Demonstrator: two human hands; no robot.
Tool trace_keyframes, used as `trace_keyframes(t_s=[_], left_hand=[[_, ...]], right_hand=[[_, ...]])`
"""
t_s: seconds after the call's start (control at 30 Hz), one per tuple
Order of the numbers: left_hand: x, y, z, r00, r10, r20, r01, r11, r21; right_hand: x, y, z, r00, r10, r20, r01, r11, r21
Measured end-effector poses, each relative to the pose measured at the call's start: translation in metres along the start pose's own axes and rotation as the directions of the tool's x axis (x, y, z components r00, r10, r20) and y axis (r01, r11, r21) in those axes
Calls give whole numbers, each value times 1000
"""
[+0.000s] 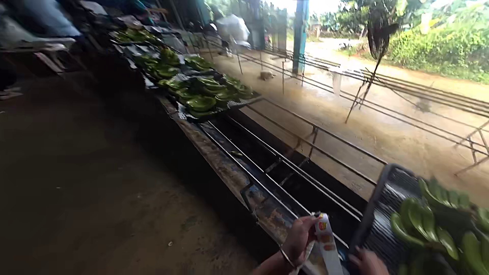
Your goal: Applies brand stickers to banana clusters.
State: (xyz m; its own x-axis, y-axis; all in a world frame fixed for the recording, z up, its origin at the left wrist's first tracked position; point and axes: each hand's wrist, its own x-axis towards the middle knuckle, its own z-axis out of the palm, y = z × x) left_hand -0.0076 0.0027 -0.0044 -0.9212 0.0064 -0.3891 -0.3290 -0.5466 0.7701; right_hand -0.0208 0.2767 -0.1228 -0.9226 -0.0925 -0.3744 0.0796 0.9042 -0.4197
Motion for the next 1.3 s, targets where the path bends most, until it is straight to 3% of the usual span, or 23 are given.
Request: trace_keyframes(t_s=[0.07,0.13,0.2,0.23,0.47,0.63,0.83,1.0,1.1,1.2,1.3], left_hand=[[4,7,4,1000,11,-3,-11,999,34],[6,13,3,1000,2,-2,-1,997,80],[9,13,1,999,-37,8,36,995,95],[10,11,0,998,-60,24,57,994,97],[8,-6,3,967,-246,59,236,962,136],[10,-16,-1,926,-377,16,376,924,68],[10,-35,-1,897,-441,22,429,882,193],[8,-49,-4,855,-519,9,512,846,152],[9,-51,-5,855,-517,-44,518,844,138],[11,-49,-7,859,-511,-39,512,851,114],[11,-47,-9,855,-517,-32,517,848,115]], right_hand=[[0,-43,-42,955,-225,-195,244,967,77],[-9,-80,-76,776,-450,-442,556,819,142],[-18,-105,-101,606,-582,-542,741,661,119],[-24,-112,-107,571,-622,-536,775,623,102],[-38,-126,-86,512,-822,-249,853,521,34],[-44,-116,-81,491,-842,-225,863,505,-6],[-52,-113,-67,484,-856,-185,851,509,-128],[-65,-100,-59,453,-831,-322,856,507,-104],[-65,-83,-63,506,-718,-478,830,557,41],[-45,-33,-81,658,-437,-613,659,728,189],[-16,44,-78,846,57,-531,175,910,376]])
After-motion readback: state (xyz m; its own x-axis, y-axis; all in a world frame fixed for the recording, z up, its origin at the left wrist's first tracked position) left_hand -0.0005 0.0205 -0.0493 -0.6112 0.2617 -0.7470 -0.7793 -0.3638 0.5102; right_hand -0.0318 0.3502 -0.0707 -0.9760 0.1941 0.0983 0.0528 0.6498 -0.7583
